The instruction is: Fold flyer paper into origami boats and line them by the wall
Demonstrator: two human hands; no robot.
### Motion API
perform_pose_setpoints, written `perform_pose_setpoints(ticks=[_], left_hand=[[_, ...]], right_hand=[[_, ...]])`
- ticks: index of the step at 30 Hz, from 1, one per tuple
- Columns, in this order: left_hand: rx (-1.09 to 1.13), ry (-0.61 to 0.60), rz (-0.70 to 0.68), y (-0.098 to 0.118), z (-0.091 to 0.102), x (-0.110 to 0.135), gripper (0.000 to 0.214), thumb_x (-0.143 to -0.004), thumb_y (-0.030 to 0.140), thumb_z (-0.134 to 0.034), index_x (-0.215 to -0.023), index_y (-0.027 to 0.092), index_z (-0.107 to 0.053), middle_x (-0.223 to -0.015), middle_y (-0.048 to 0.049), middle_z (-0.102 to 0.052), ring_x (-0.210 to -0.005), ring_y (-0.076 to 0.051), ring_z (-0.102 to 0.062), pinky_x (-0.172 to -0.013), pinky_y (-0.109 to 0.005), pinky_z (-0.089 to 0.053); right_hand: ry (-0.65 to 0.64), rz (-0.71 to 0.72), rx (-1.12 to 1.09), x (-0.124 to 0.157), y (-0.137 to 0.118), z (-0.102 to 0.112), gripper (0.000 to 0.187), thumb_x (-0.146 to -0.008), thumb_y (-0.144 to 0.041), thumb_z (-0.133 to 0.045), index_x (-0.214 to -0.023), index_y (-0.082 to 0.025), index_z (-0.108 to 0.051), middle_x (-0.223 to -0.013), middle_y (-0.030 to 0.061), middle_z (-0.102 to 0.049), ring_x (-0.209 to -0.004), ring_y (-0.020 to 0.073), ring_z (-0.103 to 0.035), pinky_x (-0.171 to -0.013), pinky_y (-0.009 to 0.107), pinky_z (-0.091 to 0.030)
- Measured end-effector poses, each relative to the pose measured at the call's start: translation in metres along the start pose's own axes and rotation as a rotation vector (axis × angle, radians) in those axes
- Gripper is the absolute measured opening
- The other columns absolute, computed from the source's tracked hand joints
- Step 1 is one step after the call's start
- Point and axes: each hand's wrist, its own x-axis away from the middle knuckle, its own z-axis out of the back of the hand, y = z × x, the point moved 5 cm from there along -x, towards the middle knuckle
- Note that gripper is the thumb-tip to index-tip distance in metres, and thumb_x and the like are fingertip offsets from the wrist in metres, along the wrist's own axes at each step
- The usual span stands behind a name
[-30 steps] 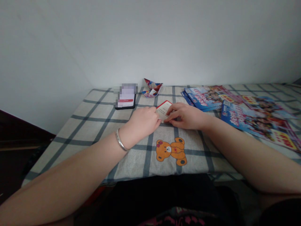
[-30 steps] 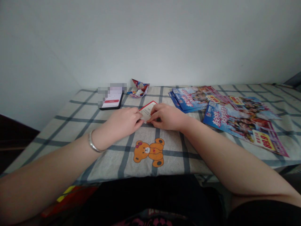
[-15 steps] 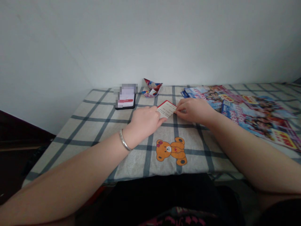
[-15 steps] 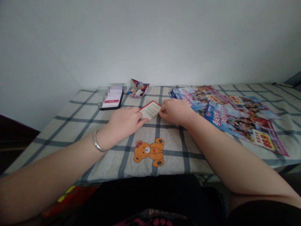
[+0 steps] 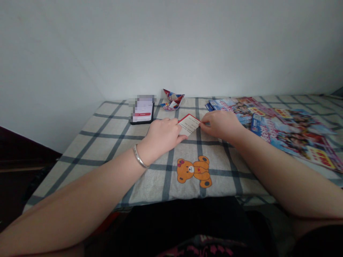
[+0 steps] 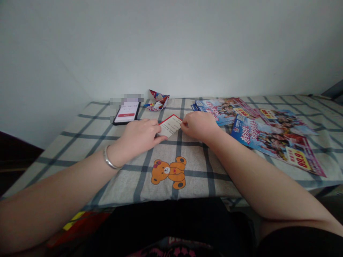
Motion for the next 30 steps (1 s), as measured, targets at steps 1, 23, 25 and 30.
perform_pose_setpoints(ticks=[1, 23, 25, 30], left_hand=[[-0.001, -0.002, 0.001, -0.001, 0.000, 0.000, 0.037, -0.091, 0.050, -0.066, -0.093, 0.013, -0.073, -0.089, -0.0083, -0.069, -0.083, -0.027, -0.067, -0.058, -0.033, -0.040], [0.247, -0.077, -0.045, -0.024, -0.015, 0.005, 0.025, -0.096, 0.034, -0.057, -0.105, 0.019, -0.075, -0.100, -0.0061, -0.068, -0.095, -0.022, -0.063, -0.082, -0.034, -0.050], [0.249, -0.054, -0.065, -0.026, -0.017, 0.005, 0.024, -0.097, 0.032, -0.056, -0.104, 0.018, -0.075, -0.099, -0.0066, -0.068, -0.095, -0.022, -0.063, -0.083, -0.035, -0.050], [0.196, -0.031, -0.092, -0.023, -0.016, 0.005, 0.025, -0.097, 0.030, -0.055, -0.105, 0.016, -0.073, -0.102, -0.0085, -0.069, -0.097, -0.024, -0.063, -0.081, -0.036, -0.051]], right_hand=[[-0.001, -0.006, 0.001, 0.000, 0.000, 0.000, 0.041, -0.096, -0.042, -0.041, -0.098, -0.022, -0.078, -0.106, 0.0086, -0.077, -0.095, 0.0284, -0.070, -0.066, 0.035, -0.046], [0.033, -0.045, 0.047, 0.002, 0.009, -0.003, 0.041, -0.094, -0.035, -0.041, -0.100, -0.021, -0.079, -0.105, 0.0115, -0.078, -0.094, 0.0298, -0.071, -0.070, 0.037, -0.050], [0.045, -0.047, 0.052, 0.002, 0.010, -0.003, 0.041, -0.095, -0.034, -0.040, -0.099, -0.020, -0.079, -0.106, 0.0121, -0.077, -0.093, 0.0295, -0.071, -0.070, 0.037, -0.051], [0.068, -0.055, 0.033, 0.003, 0.013, -0.006, 0.042, -0.096, -0.032, -0.039, -0.101, -0.019, -0.079, -0.108, 0.0130, -0.076, -0.095, 0.0296, -0.071, -0.072, 0.038, -0.051]])
